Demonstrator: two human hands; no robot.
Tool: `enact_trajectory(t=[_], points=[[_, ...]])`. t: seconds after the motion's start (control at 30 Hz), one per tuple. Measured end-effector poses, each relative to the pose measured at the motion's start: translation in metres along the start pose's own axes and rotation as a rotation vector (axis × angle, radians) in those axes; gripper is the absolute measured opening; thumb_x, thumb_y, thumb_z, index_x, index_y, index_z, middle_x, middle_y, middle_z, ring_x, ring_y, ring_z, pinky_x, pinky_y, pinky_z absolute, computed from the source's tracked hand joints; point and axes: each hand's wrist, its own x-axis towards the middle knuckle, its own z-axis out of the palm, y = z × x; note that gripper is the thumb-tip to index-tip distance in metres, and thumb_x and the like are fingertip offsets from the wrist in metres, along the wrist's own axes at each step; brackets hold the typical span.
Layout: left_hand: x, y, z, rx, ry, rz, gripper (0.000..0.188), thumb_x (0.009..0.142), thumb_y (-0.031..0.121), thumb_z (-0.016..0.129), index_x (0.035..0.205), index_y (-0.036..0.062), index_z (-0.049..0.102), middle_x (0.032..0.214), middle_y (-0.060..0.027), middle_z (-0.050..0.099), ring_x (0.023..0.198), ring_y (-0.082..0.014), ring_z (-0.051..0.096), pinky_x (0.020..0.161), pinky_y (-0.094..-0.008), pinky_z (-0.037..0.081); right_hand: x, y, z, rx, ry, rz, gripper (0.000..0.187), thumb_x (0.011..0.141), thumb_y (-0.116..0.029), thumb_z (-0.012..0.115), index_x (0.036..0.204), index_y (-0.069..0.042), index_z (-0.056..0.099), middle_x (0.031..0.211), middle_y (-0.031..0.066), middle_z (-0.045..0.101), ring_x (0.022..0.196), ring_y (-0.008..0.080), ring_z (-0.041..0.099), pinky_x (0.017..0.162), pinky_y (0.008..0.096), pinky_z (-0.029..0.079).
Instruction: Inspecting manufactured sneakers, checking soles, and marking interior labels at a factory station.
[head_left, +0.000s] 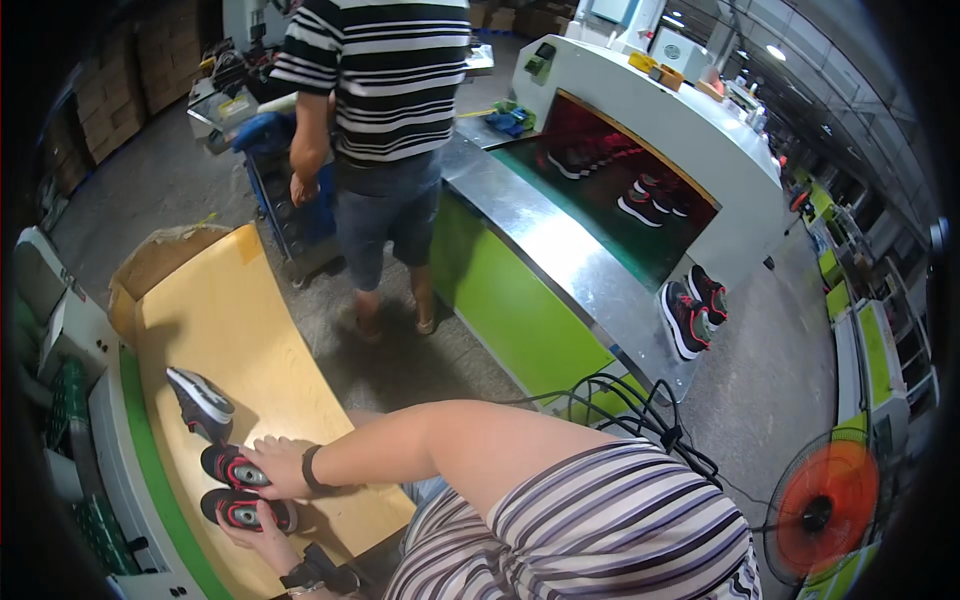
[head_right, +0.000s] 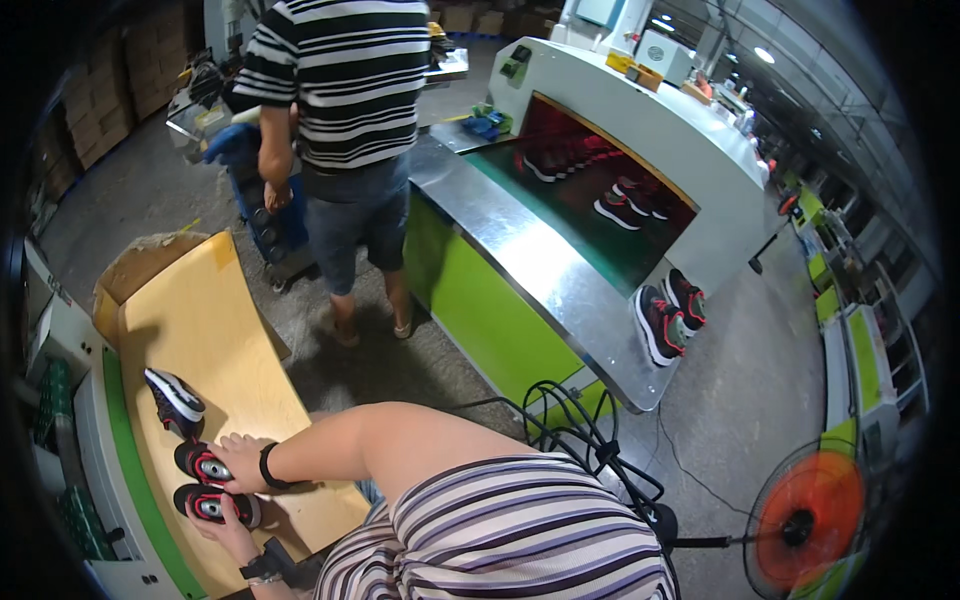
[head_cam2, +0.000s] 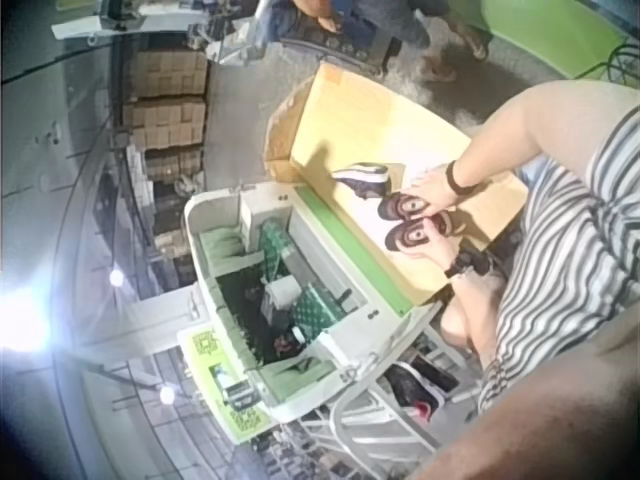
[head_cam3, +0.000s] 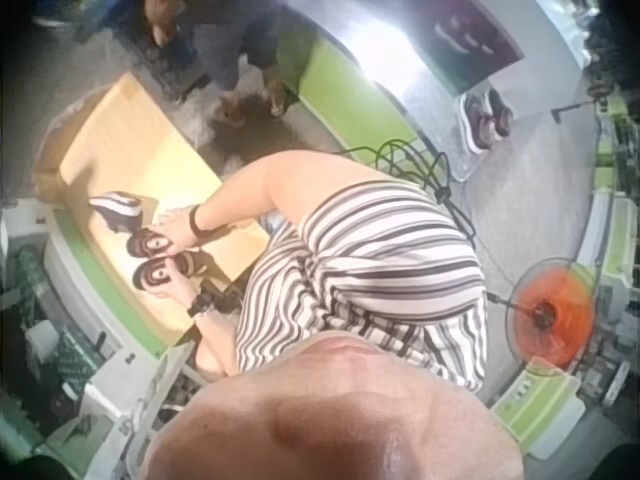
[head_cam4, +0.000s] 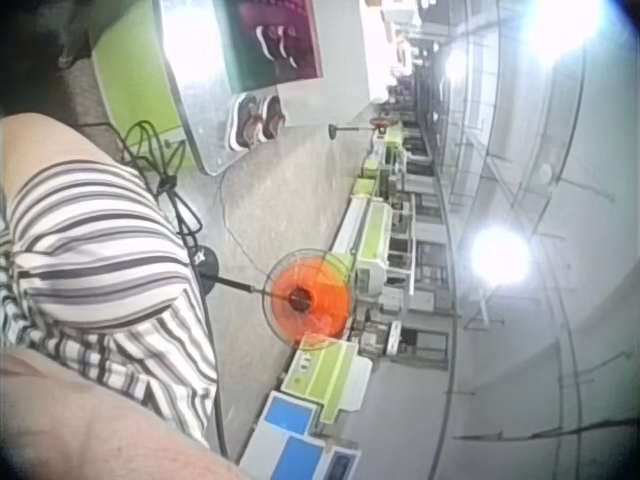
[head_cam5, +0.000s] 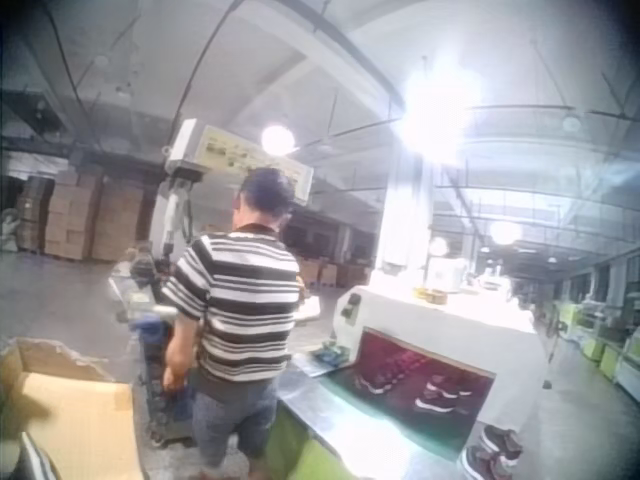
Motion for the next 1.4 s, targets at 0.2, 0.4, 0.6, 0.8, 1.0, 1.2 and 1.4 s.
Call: enact_trajectory(t=[0.2, 0.4, 0.6, 0.8, 1.0, 1.2, 1.4], points=[[0.003, 0.013, 0.010, -0.530, -0.076, 0.011, 0.084, 0.079, 0.012, 0.078, 0.146, 0.0047, 0.029, 0.138, -0.0133, 0.041, 0.124, -0.0243, 0.044, 0.104, -0.0377, 0.041, 0.008, 0.002, 0.004, 0.199, 0.088, -0.085, 0.081, 0.067, -0.047, 0.077, 0.130, -0.005, 0.052, 0.113, 0.0284, 0.060, 0.110, 0.0451, 0.055, 0.095, 0.0495, 0.045], [0.011, 0.003, -0.016, -0.099, 0.023, 0.085, 0.083, 0.084, 0.040, 0.077, 0.146, 0.0079, 0.031, 0.151, -0.0288, 0.018, 0.144, -0.0443, 0.017, 0.118, -0.0474, 0.020, 0.018, -0.008, 0.002, -0.031, 0.065, -0.237, 0.072, 0.081, -0.032, 0.073, 0.139, -0.003, 0.042, 0.118, 0.0267, 0.056, 0.109, 0.0441, 0.052, 0.098, 0.0497, 0.042], [0.017, -0.002, -0.036, -0.232, 0.114, -0.134, 0.063, 0.099, 0.041, 0.055, 0.142, 0.0015, 0.032, 0.143, -0.0266, 0.028, 0.137, -0.0385, 0.030, 0.115, -0.0437, 0.027, 0.052, -0.005, -0.015, 0.007, -0.212, -0.189, 0.055, 0.093, -0.031, 0.063, 0.135, 0.000, 0.048, 0.123, 0.0273, 0.054, 0.119, 0.0426, 0.050, 0.104, 0.0465, 0.038], [0.042, 0.006, -0.038, -0.235, 0.148, -0.108, 0.053, 0.101, 0.035, 0.054, 0.136, -0.0008, 0.038, 0.136, -0.0236, 0.038, 0.132, -0.0356, 0.035, 0.114, -0.0416, 0.027, 0.151, 0.009, -0.029, -0.215, -0.201, -0.436, 0.067, 0.097, -0.033, 0.057, 0.148, 0.002, 0.033, 0.154, 0.0244, 0.032, 0.144, 0.0400, 0.028, 0.118, 0.0473, 0.023], [0.041, 0.000, -0.055, -0.291, 0.160, -0.125, 0.048, 0.100, 0.033, 0.056, 0.134, 0.0008, 0.042, 0.135, -0.0227, 0.037, 0.130, -0.0350, 0.036, 0.113, -0.0415, 0.028, 0.165, 0.037, -0.016, -0.458, 0.292, -0.398, 0.100, 0.076, -0.047, 0.080, 0.145, 0.008, 0.032, 0.145, 0.0293, 0.042, 0.136, 0.0388, 0.041, 0.112, 0.0441, 0.032], [0.050, 0.023, -0.056, -0.669, 0.093, -0.186, 0.038, 0.099, 0.022, 0.060, 0.130, 0.0005, 0.049, 0.124, -0.0167, 0.056, 0.112, -0.0223, 0.056, 0.099, -0.0335, 0.045, 0.161, 0.089, -0.068, 0.768, 0.268, 0.226, 0.045, 0.085, -0.020, 0.075, 0.120, 0.005, 0.060, 0.109, 0.0102, 0.068, 0.096, 0.0184, 0.065, 0.089, 0.0311, 0.049], [0.046, 0.038, -0.077, -1.030, 0.004, -0.090, 0.053, 0.105, 0.034, 0.045, 0.145, -0.0007, 0.040, 0.132, -0.0199, 0.058, 0.120, -0.0271, 0.059, 0.103, -0.0386, 0.047, 0.079, -0.029, -0.067, 0.920, 0.131, -0.080, 0.050, 0.090, -0.013, 0.070, 0.134, 0.002, 0.051, 0.120, 0.0059, 0.062, 0.108, 0.0140, 0.057, 0.098, 0.0281, 0.043]])
